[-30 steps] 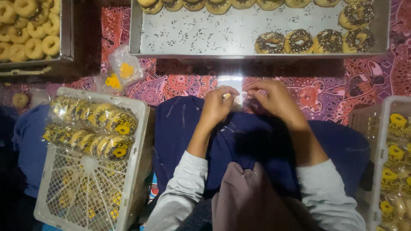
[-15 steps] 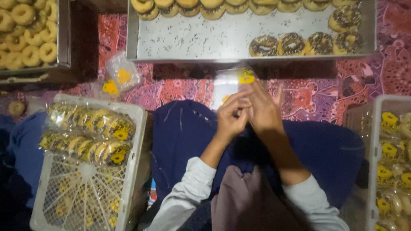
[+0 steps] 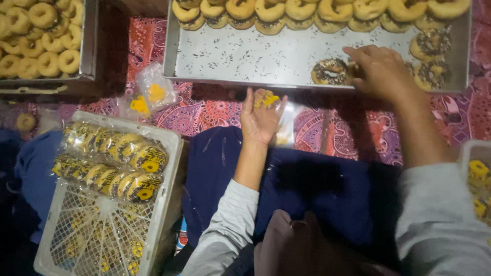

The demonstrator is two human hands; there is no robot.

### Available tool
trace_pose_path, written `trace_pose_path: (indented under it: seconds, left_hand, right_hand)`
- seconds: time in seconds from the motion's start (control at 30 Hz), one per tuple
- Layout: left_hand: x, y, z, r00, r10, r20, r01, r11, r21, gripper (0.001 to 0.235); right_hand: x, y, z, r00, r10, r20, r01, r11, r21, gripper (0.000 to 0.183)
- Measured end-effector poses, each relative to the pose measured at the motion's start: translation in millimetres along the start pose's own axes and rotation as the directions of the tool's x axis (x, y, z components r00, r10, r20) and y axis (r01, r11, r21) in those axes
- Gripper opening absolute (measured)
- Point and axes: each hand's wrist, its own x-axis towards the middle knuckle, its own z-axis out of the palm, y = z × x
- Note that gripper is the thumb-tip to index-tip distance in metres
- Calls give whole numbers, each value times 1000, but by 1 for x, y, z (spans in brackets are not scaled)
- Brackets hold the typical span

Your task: The person sits on the floor and repeatedly picks round pastries from a metal tray, places them into small clear plastic bags, and sets the filled bags into a white plastic basket. The process is repeated continuously throughout the clip.

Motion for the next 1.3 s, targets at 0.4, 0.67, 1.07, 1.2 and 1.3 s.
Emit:
trace_pose_path:
  seconds: [0.4,0.67,1.07,1.2,1.3]
  left_hand:
    - [23,18,-21,997,43,-60,-56,970,-237,57]
    - [-12,-18,4,949,252,189,-281,948,147,52]
    - [-126,-10,21,693,171,701,-518,-558,648,93]
    - [-149,36,16,522,99,847,-552,-718,424,57]
    - [-172,53,16,501,236,833,-536,-670,513,18]
  right_hand:
    - [-18,-73,-16,977,200,68,-206,824,528,75]
    - [-88,-183,26,942,178,-284,78,707,703,62]
    - [-67,-207,27,950,162,-267,109,629,770,55]
    - [-77,-217,51,977,-33,211,-208,87,974,51]
    - [-79,-240,58,996,-35,83,-65,350,935,33]
